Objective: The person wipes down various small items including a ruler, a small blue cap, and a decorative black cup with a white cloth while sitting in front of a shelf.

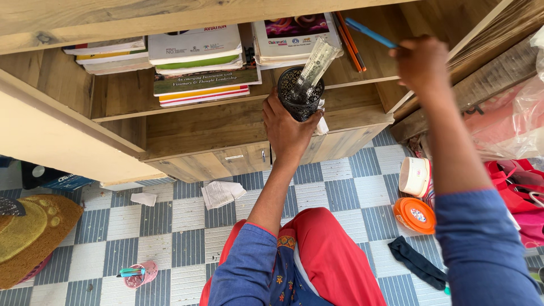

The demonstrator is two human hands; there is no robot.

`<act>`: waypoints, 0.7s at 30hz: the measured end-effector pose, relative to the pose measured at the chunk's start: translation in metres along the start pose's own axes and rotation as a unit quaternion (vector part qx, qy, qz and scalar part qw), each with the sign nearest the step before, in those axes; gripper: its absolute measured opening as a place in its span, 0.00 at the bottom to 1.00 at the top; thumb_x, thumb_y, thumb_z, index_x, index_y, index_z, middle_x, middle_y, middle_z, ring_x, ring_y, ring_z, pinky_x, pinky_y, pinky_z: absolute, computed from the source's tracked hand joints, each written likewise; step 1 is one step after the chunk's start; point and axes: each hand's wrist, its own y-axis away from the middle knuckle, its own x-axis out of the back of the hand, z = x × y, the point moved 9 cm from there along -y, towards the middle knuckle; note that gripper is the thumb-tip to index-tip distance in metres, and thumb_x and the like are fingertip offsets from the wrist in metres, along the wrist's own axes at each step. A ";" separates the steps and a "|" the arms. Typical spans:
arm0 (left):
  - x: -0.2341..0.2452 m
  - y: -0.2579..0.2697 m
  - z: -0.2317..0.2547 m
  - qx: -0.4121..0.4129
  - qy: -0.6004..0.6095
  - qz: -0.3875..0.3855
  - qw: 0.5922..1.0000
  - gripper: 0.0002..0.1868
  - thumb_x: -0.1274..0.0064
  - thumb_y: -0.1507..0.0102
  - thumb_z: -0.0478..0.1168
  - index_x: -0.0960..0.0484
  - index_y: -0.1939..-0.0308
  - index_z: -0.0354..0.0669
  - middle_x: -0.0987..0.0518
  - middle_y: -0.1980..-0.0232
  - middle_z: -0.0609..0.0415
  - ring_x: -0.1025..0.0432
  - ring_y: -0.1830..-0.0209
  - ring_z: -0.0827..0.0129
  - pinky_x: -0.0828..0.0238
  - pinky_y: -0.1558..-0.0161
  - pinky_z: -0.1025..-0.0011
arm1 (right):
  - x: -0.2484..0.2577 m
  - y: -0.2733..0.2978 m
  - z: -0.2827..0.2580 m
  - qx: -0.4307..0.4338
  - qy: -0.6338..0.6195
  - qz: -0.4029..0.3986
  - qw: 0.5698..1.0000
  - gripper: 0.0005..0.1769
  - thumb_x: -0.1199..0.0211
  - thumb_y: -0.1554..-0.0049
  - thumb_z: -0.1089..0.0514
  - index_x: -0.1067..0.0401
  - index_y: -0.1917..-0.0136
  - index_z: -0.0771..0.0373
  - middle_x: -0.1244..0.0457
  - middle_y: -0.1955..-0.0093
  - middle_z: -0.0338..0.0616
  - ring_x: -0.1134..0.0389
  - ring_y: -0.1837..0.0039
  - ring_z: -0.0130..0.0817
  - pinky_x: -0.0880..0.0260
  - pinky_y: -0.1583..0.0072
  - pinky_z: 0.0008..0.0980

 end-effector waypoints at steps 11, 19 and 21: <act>-0.009 0.010 0.007 -0.003 -0.031 0.003 1.000 0.59 0.25 0.53 0.54 0.45 0.28 0.42 0.34 0.37 0.38 0.37 0.34 0.41 0.35 0.38 0.43 | 0.135 0.126 -0.127 0.277 0.184 0.062 0.941 0.11 0.27 0.42 0.58 0.17 0.46 0.62 0.35 0.61 0.49 0.31 0.60 0.42 0.30 0.58 0.39; -0.006 0.019 0.025 -0.030 -0.009 -0.008 0.999 0.58 0.25 0.54 0.51 0.43 0.27 0.42 0.33 0.37 0.39 0.35 0.36 0.42 0.35 0.37 0.44 | 0.080 0.126 -0.182 0.383 0.172 0.011 0.908 0.10 0.32 0.40 0.56 0.18 0.45 0.53 0.34 0.45 0.46 0.32 0.42 0.45 0.29 0.44 0.43; -0.004 0.020 0.027 -0.029 0.001 -0.010 1.000 0.58 0.25 0.54 0.52 0.43 0.28 0.42 0.33 0.38 0.39 0.35 0.36 0.42 0.36 0.37 0.45 | 0.061 0.122 -0.189 0.376 0.174 -0.011 0.910 0.10 0.32 0.42 0.56 0.17 0.46 0.51 0.34 0.46 0.46 0.32 0.42 0.46 0.29 0.45 0.43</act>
